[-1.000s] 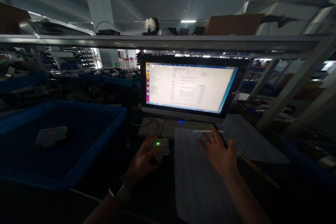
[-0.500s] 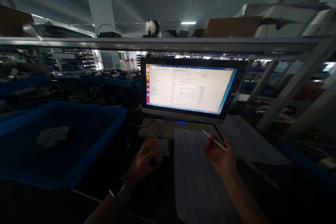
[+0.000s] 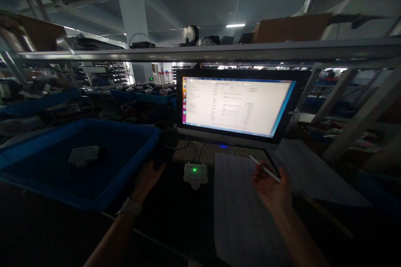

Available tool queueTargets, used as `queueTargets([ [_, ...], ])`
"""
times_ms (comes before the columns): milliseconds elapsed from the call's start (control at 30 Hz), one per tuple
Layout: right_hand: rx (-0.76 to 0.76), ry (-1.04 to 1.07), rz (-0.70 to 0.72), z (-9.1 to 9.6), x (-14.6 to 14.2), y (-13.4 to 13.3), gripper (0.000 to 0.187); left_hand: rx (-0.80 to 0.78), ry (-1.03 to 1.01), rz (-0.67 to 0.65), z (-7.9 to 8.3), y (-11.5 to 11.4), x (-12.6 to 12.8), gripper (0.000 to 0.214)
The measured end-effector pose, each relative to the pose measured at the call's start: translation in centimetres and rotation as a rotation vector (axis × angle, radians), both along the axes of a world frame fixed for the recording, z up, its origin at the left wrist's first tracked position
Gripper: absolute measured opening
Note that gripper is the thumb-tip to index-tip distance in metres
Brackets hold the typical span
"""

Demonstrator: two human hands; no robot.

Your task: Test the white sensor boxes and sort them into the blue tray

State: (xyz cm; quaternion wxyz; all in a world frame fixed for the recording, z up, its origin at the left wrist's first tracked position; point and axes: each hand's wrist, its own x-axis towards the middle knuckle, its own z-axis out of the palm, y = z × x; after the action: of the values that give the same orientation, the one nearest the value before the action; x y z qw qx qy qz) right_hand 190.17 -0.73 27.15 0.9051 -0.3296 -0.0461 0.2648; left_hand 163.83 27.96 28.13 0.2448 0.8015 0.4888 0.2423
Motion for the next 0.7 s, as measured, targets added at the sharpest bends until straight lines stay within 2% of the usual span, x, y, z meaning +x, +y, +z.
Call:
queueTargets([
  [67, 0.003, 0.008, -0.002, 0.2, -0.2, 0.2, 0.033, -0.150, 0.034, -0.063, 0.5, 0.7, -0.3, 0.035],
  [200, -0.005, 0.071, -0.022, 0.7, -0.7, 0.4, 0.032, -0.235, -0.047, -0.147, 1.4, 0.6, 0.0, 0.037],
  [367, -0.014, 0.102, -0.045, 1.6, -1.3, 0.5, 0.032, -0.371, -0.453, -0.407, 3.1, -1.8, 0.7, 0.046],
  [500, -0.035, 0.122, -0.033, 2.1, -1.6, 0.6, 0.034, -0.269, -0.509, -0.586, 4.0, -4.2, 1.8, 0.039],
  [700, -0.036, 0.118, -0.048, 2.3, -1.8, 0.5, 0.033, -0.005, -0.558, -0.594, 2.5, -5.2, 3.7, 0.025],
])
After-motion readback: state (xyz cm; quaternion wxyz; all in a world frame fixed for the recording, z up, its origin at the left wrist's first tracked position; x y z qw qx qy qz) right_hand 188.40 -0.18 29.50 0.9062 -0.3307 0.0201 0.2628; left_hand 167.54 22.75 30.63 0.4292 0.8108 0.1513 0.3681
